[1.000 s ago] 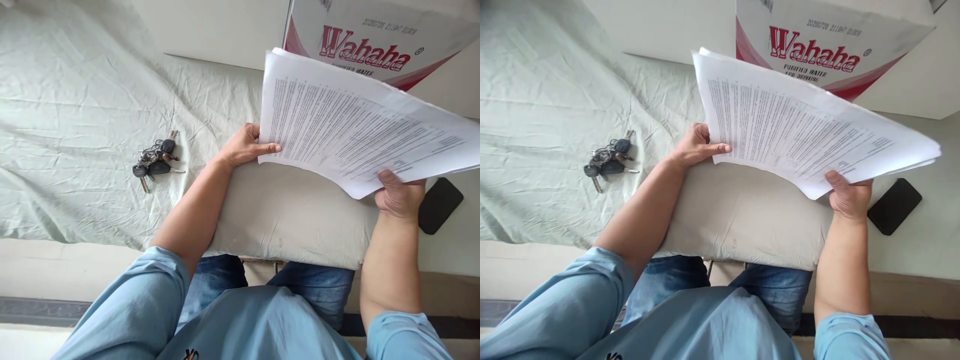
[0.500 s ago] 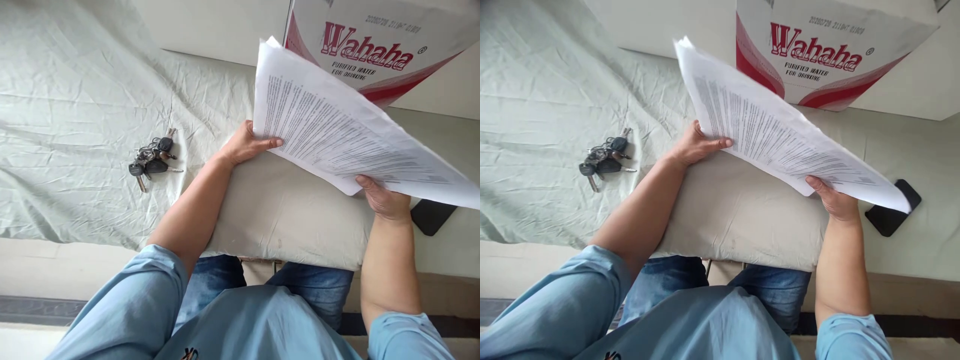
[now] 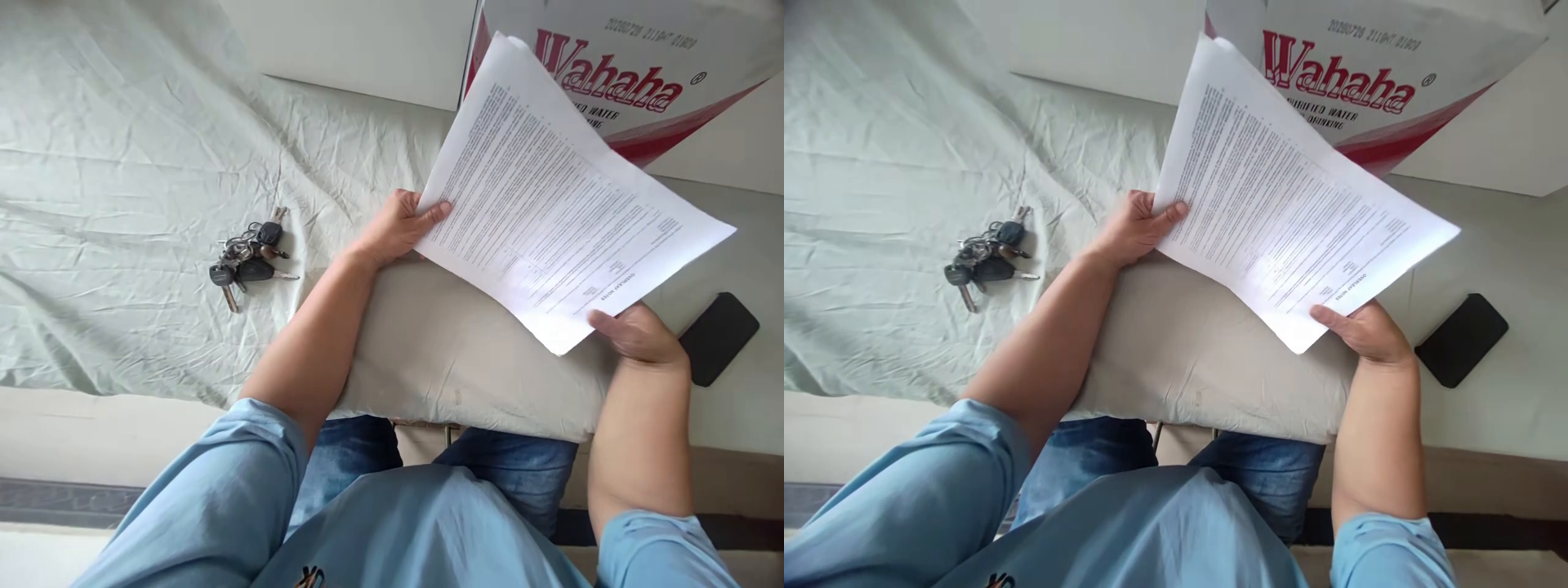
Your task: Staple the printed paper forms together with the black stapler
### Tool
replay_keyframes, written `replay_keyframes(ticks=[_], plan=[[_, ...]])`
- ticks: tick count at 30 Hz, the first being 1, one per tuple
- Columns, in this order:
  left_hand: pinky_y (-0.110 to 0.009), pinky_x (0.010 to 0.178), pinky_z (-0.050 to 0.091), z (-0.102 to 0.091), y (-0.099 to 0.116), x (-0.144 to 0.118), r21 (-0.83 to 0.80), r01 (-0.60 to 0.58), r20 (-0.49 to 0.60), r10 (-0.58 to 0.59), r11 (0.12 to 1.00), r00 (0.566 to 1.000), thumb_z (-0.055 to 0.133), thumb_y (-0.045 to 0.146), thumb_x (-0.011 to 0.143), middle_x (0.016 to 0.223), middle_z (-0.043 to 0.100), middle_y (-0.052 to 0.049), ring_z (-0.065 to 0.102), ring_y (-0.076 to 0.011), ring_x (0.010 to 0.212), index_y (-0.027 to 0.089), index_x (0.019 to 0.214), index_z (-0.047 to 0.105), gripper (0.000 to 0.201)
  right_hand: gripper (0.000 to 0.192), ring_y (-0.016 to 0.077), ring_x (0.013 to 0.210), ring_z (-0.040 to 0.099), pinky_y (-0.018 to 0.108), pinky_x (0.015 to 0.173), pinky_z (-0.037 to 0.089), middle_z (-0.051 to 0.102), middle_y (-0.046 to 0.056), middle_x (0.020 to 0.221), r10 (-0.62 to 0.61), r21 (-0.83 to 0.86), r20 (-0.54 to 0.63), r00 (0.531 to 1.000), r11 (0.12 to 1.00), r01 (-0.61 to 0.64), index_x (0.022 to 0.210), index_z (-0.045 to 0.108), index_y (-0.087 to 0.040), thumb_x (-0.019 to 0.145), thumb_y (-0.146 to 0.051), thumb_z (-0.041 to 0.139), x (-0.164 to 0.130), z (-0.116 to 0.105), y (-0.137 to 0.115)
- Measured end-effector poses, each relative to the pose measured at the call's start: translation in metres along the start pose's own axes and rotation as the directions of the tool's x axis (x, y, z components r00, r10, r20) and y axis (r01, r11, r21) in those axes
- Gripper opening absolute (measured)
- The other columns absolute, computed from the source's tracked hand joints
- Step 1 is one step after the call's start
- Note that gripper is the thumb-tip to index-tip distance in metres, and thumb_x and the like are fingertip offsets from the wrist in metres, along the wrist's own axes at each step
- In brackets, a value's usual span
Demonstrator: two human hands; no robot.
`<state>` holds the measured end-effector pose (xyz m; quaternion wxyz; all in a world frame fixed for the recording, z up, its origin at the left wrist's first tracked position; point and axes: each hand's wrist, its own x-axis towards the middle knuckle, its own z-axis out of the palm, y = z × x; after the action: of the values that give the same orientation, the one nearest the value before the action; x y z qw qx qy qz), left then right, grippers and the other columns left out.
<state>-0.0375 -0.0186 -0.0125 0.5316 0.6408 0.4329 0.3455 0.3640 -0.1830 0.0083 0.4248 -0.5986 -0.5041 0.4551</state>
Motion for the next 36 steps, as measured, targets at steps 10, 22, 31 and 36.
replay_keyframes(ticks=[10,22,31,36], plan=[[-0.031,0.047,0.044,-0.011,0.045,-0.012,0.112,0.133,0.576,-0.174,0.985,0.799,0.098,0.086,0.080,0.063,0.064,-0.007,0.058,-0.0150,0.054,0.019,0.065,0.070,0.075,0.132,0.0601,0.134,0.081,0.083,0.109,0.062,0.089,0.024,0.101,0.034,0.292,-0.044,0.998,0.956,-0.020,0.124,0.089,-0.029,0.027,-0.119,0.085,0.011,-0.050,0.002],[-0.031,0.042,0.040,0.020,0.055,-0.015,0.231,0.155,0.624,-0.269,0.961,0.734,0.090,0.034,0.092,0.063,0.070,-0.002,0.057,-0.0151,0.045,0.023,0.071,0.080,0.026,0.035,0.0266,0.081,0.088,0.040,0.072,0.075,0.092,0.001,0.091,-0.065,-0.035,-0.094,0.993,0.997,0.062,0.101,0.096,-0.030,0.087,-0.060,0.105,0.011,0.040,0.007],[-0.031,0.061,0.037,0.008,0.031,-0.009,-0.008,0.200,0.313,-0.188,0.980,0.931,0.094,0.023,0.092,0.071,0.069,0.001,0.048,-0.0083,0.054,0.021,0.091,0.083,0.010,0.044,0.0216,0.072,0.077,0.037,0.067,0.067,0.084,-0.002,0.081,-0.117,-0.085,-0.244,0.963,0.991,0.099,0.099,0.089,-0.029,0.088,-0.069,0.103,0.019,0.039,0.017],[-0.030,0.061,0.035,0.010,0.027,-0.008,-0.052,0.189,0.292,-0.166,0.981,0.942,0.088,0.017,0.090,0.062,0.063,0.004,0.047,-0.0081,0.054,0.021,0.092,0.082,0.007,0.051,0.0157,0.063,0.060,0.033,0.059,0.055,0.071,-0.005,0.072,-0.165,-0.130,-0.331,0.929,0.983,0.128,0.086,0.080,-0.028,0.082,-0.072,0.105,0.024,0.039,0.018]])
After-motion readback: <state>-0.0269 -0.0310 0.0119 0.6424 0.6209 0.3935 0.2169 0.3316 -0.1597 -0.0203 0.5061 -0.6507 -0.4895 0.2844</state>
